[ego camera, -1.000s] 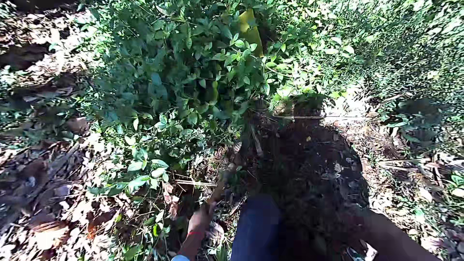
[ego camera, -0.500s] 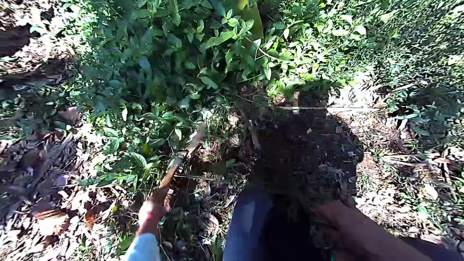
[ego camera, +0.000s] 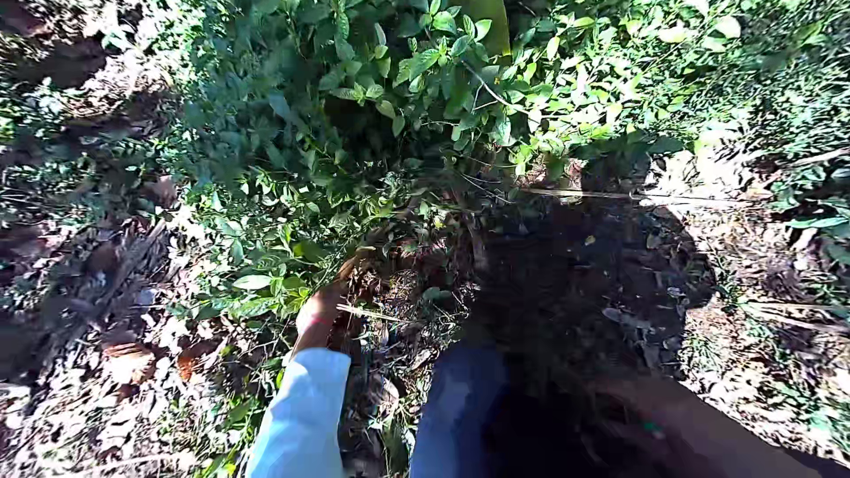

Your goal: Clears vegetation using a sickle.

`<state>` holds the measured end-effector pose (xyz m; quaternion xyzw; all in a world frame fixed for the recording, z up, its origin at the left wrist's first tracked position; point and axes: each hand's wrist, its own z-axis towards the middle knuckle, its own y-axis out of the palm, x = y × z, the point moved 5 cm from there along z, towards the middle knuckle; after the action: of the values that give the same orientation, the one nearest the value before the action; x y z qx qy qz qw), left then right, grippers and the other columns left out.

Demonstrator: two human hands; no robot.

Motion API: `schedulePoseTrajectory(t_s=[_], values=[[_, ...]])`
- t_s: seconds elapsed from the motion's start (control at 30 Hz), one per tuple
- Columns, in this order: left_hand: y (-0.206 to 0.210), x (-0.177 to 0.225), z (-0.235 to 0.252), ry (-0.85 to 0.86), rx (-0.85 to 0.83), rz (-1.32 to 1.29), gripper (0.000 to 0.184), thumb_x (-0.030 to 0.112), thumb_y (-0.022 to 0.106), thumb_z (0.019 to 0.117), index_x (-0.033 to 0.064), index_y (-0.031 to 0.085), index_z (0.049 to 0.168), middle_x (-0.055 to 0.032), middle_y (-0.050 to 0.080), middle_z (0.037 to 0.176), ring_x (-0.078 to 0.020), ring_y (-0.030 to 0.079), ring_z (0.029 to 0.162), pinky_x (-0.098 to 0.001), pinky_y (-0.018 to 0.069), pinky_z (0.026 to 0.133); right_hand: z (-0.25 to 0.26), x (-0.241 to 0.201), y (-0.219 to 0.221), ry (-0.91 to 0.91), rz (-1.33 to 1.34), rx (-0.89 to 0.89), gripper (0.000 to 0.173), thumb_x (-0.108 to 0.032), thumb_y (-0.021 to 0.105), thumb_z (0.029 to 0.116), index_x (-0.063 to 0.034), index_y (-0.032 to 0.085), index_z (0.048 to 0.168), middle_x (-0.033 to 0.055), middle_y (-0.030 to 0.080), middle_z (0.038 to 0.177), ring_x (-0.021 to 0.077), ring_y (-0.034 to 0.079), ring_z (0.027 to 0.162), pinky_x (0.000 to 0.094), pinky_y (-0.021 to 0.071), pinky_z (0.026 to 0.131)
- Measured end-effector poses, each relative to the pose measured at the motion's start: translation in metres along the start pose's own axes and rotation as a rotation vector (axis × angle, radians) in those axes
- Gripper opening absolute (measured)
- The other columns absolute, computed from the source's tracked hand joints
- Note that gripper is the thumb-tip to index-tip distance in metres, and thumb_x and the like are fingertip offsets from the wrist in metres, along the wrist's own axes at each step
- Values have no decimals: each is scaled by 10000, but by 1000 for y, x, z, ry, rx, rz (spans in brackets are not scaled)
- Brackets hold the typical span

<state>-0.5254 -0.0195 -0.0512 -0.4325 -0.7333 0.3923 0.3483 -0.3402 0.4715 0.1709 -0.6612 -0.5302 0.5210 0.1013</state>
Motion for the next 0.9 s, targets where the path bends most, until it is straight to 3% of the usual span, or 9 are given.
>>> schedulePoseTrajectory(t_s=[0.07,0.13,0.37,0.43,0.53,0.6,0.67,0.77,0.9], values=[[47,-86,-83,-270,-46,-136,593,571,449,1046,109,619,1377,-276,680,1229,-495,641,1158,-721,473,950,-8,3,-1,16,29,-70,381,-187,651,997,2,638,1326,285,666,1212,511,638,1111,720,452,953],[75,-69,-142,-285,-136,-153,617,570,425,1056,77,595,1386,-288,685,1189,-488,656,1123,-690,488,947,-13,4,-2,7,37,-111,372,-182,645,1001,25,636,1311,305,659,1197,524,633,1104,723,453,946],[-39,232,-58,561,-66,199,587,513,534,1034,59,571,1404,-294,693,1135,-510,677,1046,-685,517,868,-12,8,-13,-33,7,-37,394,-184,664,987,10,639,1329,302,672,1173,526,652,1063,735,464,925],[-59,252,-16,633,11,233,580,524,559,1019,82,571,1394,-294,684,1127,-522,670,1024,-704,515,831,-5,5,-12,-56,6,-31,378,-180,658,987,8,644,1315,298,669,1178,522,653,1061,730,469,913],[-32,68,5,208,111,72,591,588,488,1025,114,612,1356,-284,712,1075,-511,690,997,-715,530,798,-1,7,-8,-29,9,-93,395,-201,627,1012,6,619,1349,295,653,1225,514,635,1112,716,455,960],[20,-85,-74,-262,31,-113,622,594,431,1043,96,625,1361,-292,683,1197,-500,647,1136,-712,486,929,-5,9,-3,-10,3,-151,397,-181,629,1012,33,607,1345,318,640,1232,526,626,1119,718,446,967],[70,-134,-164,-481,-54,-210,645,577,412,1056,46,600,1371,-297,669,1226,-492,636,1165,-696,477,962,-8,11,-1,7,-4,-205,395,-151,637,1013,41,593,1355,333,620,1249,539,600,1153,720,424,986],[92,-74,-202,-358,-168,-165,610,579,450,1043,95,588,1388,-263,704,1154,-464,677,1094,-678,508,927,-7,7,-6,-33,51,-185,388,-162,637,1004,27,616,1342,314,643,1232,528,618,1132,716,439,979],[-7,125,-103,233,-182,91,612,542,501,1040,57,560,1409,-273,696,1158,-477,671,1102,-659,506,932,6,12,-15,-76,-13,-112,391,-205,622,1016,17,624,1338,297,668,1193,519,645,1088,716,460,945]])
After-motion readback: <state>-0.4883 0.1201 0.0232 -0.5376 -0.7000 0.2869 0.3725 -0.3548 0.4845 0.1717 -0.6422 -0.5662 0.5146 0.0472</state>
